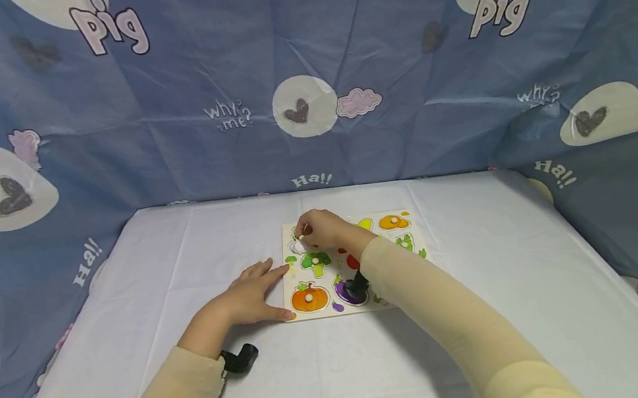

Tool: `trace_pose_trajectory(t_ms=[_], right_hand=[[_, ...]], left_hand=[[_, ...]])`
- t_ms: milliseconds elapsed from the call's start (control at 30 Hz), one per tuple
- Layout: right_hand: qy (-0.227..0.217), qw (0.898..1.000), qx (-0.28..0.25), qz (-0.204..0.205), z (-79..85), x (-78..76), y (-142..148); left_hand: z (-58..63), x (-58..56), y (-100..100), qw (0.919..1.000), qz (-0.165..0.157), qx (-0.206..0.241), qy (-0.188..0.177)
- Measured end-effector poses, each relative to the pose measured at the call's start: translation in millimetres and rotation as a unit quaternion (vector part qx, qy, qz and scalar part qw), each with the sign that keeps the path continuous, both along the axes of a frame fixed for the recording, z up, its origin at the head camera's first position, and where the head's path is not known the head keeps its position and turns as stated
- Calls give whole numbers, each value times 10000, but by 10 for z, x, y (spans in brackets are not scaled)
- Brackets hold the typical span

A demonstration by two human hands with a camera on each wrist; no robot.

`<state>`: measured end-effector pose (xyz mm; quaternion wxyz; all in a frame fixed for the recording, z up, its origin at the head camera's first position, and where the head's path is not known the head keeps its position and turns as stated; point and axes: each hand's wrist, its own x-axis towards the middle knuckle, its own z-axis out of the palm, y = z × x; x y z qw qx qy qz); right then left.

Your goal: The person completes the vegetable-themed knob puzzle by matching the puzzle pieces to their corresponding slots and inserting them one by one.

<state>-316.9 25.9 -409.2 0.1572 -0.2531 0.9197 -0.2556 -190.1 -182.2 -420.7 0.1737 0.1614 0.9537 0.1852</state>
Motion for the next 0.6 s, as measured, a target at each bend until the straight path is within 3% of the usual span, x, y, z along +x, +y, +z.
trace_pose_trajectory(t_ms=[267,600], right_hand=[[-251,9992,-294,-47,111,-31,-31],[-342,9992,-219,2,38,-98,-104]], left_hand=[[18,-6,3,10000,40,-9,-38],[29,7,7,10000,-15,3,-48]])
